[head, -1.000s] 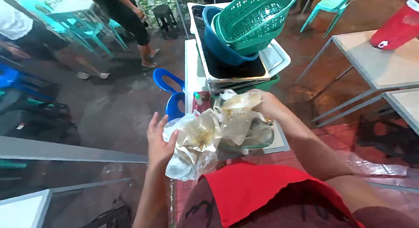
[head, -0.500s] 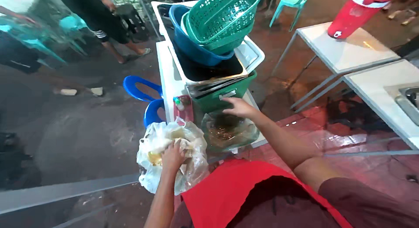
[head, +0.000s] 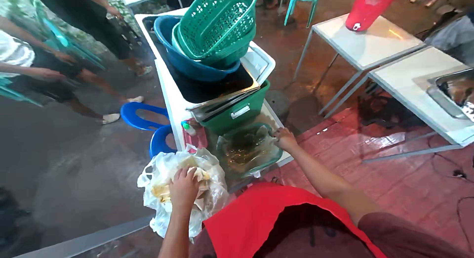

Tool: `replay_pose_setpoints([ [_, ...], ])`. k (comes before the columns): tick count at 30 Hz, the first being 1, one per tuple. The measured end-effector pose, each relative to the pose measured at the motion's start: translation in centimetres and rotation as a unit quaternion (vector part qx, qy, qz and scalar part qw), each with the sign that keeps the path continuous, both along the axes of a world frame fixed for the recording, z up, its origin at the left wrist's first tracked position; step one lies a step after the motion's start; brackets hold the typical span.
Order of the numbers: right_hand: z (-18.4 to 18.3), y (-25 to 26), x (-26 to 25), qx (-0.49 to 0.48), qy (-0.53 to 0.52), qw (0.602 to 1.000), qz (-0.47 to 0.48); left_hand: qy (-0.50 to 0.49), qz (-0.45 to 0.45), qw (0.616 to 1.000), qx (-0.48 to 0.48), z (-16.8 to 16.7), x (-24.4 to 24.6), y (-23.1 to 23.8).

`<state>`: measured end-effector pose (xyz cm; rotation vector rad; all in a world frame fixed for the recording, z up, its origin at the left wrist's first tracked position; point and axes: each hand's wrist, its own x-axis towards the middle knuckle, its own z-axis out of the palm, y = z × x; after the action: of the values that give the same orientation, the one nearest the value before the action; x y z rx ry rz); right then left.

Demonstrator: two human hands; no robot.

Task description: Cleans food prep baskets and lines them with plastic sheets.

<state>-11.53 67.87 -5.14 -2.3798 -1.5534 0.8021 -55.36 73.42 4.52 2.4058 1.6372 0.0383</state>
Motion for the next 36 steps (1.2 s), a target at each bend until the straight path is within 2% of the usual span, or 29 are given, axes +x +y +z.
replay_pose_setpoints([
  [2, 0.1, 0.3, -0.1, -0.017, -0.01, 1.0, 0.018, -0.027, -0.031, 0.996, 0.076, 1.0, 1.0, -0.4],
  [4, 1.0, 0.3, 0.0, -0.019, 0.015, 1.0, 0.0, -0.049, -0.061, 0.993, 0.092, 2.3, 3.3, -0.4],
  [9, 3.7, -1.0, 1.5, 0.018, 0.171, 0.983, -0.07, -0.078, -0.204, 0.974, -0.064, 4.0, 14.0, 0.6],
  [15, 5.2, -2.6, 1.8, 0.07, 0.403, 0.898, -0.16, -0.08, -0.333, 0.931, -0.124, 0.7, 26.8, 1.4],
  [19, 4.8, -3.0, 1.9, 0.092, 0.47, 0.855, -0.202, -0.043, -0.35, 0.925, -0.143, -1.9, 30.5, 2.1],
  [21, 3.9, -3.3, 1.7, 0.111, 0.456, 0.855, -0.22, -0.032, -0.33, 0.93, -0.161, -2.3, 31.4, 2.4],
  [24, 1.9, -3.9, 0.9, 0.093, 0.37, 0.907, -0.179, -0.024, -0.301, 0.934, -0.191, -2.2, 32.5, 2.7],
  [26, 0.8, -4.1, -0.1, 0.063, 0.327, 0.928, -0.169, -0.013, -0.3, 0.934, -0.191, -2.2, 33.1, 2.8],
  [31, 0.0, -3.8, 0.0, 0.015, 0.287, 0.943, -0.167, 0.039, -0.317, 0.932, -0.17, -1.5, 32.6, 3.8],
  [36, -0.1, -3.3, 0.8, 0.003, 0.257, 0.957, -0.134, 0.049, -0.277, 0.947, -0.154, -1.4, 31.3, 4.5],
])
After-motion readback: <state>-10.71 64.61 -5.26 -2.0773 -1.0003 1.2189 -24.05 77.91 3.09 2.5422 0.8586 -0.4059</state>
